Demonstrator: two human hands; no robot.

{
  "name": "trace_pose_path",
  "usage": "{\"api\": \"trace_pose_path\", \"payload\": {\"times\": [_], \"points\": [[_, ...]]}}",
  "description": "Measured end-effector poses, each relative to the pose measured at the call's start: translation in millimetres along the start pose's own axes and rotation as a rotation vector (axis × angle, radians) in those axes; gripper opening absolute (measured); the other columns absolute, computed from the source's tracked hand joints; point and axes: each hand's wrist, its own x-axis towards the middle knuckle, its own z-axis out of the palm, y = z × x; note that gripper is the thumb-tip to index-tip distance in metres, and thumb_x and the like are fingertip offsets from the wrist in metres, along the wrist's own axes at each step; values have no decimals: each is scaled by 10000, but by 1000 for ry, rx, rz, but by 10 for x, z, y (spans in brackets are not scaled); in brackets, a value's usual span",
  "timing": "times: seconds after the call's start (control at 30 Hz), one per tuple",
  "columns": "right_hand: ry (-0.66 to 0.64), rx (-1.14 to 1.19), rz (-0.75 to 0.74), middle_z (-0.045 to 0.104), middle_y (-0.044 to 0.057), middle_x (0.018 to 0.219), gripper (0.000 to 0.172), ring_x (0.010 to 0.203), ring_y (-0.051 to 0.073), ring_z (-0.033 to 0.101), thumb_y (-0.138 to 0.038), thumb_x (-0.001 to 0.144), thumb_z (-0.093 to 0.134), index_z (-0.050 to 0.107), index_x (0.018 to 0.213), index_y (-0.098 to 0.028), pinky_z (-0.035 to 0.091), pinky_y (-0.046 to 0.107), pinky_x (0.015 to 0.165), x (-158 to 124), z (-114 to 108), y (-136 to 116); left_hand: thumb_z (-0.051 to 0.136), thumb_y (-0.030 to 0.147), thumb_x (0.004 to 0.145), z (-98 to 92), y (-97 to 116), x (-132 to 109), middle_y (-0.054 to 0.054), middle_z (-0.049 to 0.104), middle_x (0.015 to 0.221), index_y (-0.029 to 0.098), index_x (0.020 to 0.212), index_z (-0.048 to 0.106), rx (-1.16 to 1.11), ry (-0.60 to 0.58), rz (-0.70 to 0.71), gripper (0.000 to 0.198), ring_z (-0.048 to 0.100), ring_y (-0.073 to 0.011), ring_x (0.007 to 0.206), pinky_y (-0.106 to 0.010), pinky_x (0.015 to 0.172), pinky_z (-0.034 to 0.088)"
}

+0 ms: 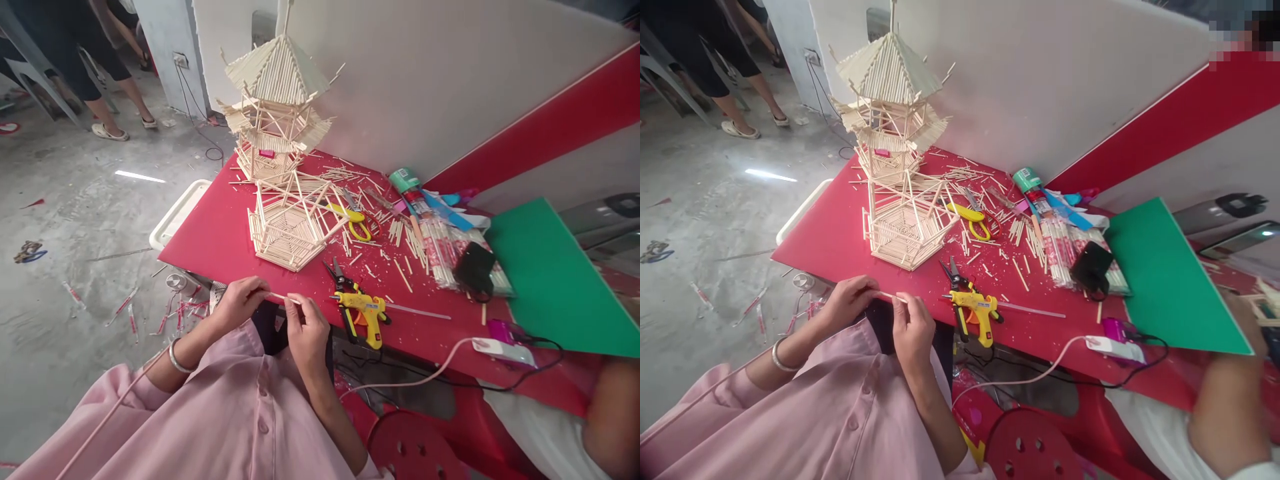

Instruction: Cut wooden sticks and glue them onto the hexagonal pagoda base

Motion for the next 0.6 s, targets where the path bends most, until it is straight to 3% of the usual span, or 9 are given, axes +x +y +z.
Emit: {"api": "trace_pose_path", "payload": {"times": [0.13,0.3,0.4,0.6], "points": [[35,50,60,751,80,860,269,767,168,709,-385,995,553,708,945,-171,556,263,726,68,-2,-29,663,321,864,23,71,54,3,628,652,172,768,661,-212,64,-158,178,531,-104,565,-228,577,436],[4,174,136,753,63,873,278,719,152,695,-391,995,541,714,1027,-176,544,245,657,182,-23,-85,852,420,672,53,126,102,45,546,533,161,741,638,-814,162,-498,344,451,-68,442,-191,433,335],[-58,239,190,743,45,840,320,682,145,673,-395,1020,474,716,1060,-191,529,245,626,243,-11,-132,921,388,573,79,182,126,28,592,579,157,792,673,-1090,191,-606,404,446,-52,439,-169,409,293],[-70,270,185,747,50,880,289,774,167,688,-388,1004,500,722,997,-203,547,272,710,279,56,-151,890,487,620,208,303,179,3,561,504,124,618,688,-1048,260,-661,416,408,-42,407,-184,396,267]]}}
